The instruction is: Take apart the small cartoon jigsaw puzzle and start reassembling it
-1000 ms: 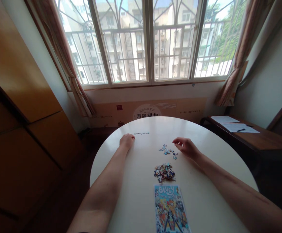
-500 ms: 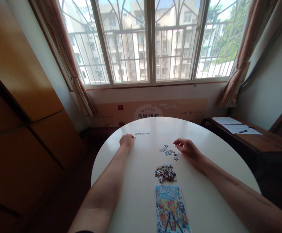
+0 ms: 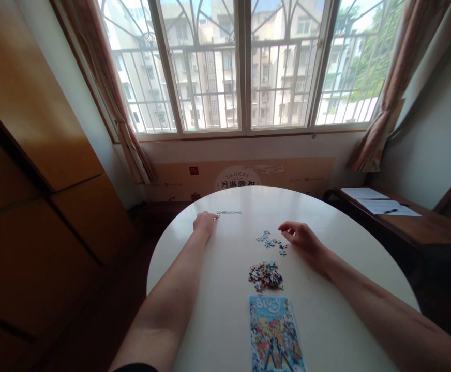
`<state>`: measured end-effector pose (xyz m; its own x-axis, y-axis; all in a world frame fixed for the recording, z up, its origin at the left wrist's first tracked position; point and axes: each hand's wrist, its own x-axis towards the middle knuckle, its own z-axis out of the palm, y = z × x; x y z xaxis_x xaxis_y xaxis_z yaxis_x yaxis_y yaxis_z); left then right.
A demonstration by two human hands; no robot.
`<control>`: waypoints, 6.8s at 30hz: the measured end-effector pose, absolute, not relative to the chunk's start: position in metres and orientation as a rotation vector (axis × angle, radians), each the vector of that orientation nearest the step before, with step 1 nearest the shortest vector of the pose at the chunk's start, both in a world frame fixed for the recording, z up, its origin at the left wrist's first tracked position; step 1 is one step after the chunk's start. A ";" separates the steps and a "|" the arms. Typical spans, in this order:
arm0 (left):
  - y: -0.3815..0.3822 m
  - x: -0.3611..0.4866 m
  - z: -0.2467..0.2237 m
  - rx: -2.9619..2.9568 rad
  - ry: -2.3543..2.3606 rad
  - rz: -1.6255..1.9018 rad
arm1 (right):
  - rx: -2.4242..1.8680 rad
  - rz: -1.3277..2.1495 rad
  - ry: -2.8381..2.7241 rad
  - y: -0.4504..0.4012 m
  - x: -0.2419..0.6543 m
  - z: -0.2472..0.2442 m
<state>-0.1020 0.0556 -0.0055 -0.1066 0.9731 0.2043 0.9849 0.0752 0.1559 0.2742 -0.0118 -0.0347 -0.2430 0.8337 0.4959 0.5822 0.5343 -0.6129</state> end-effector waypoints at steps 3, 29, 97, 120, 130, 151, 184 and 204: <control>0.056 -0.104 -0.006 -2.074 -2.258 -0.374 | -1.156 0.390 -1.950 -0.011 0.275 -0.036; 0.051 -0.094 -0.002 -2.056 -2.267 -0.216 | -1.165 0.396 -1.959 -0.009 0.276 -0.039; 0.049 -0.092 0.000 -1.842 -2.345 -0.621 | -0.922 0.707 -2.444 -0.047 0.259 0.006; 0.051 -0.096 -0.004 -1.834 -2.367 -0.691 | -0.982 0.603 -2.660 -0.052 0.257 0.015; 0.051 -0.096 -0.004 -1.850 -2.325 -0.704 | -1.175 0.219 -2.358 -0.051 0.239 0.002; 0.048 -0.088 -0.003 -1.999 -2.032 -0.825 | -0.956 0.606 -2.692 -0.056 0.253 0.017; 0.018 -0.026 0.031 -2.813 -1.981 0.173 | -1.047 0.526 -2.435 -0.030 0.282 0.008; 0.036 -0.087 0.016 -2.140 -2.151 -0.578 | -1.083 0.423 -2.243 -0.015 0.291 -0.011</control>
<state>-0.0865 0.0364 0.0158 -0.0394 0.9544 0.2959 0.9743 -0.0290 0.2235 0.2910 -0.0155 -0.0109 -0.4829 0.7882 0.3816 0.5949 0.6151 -0.5176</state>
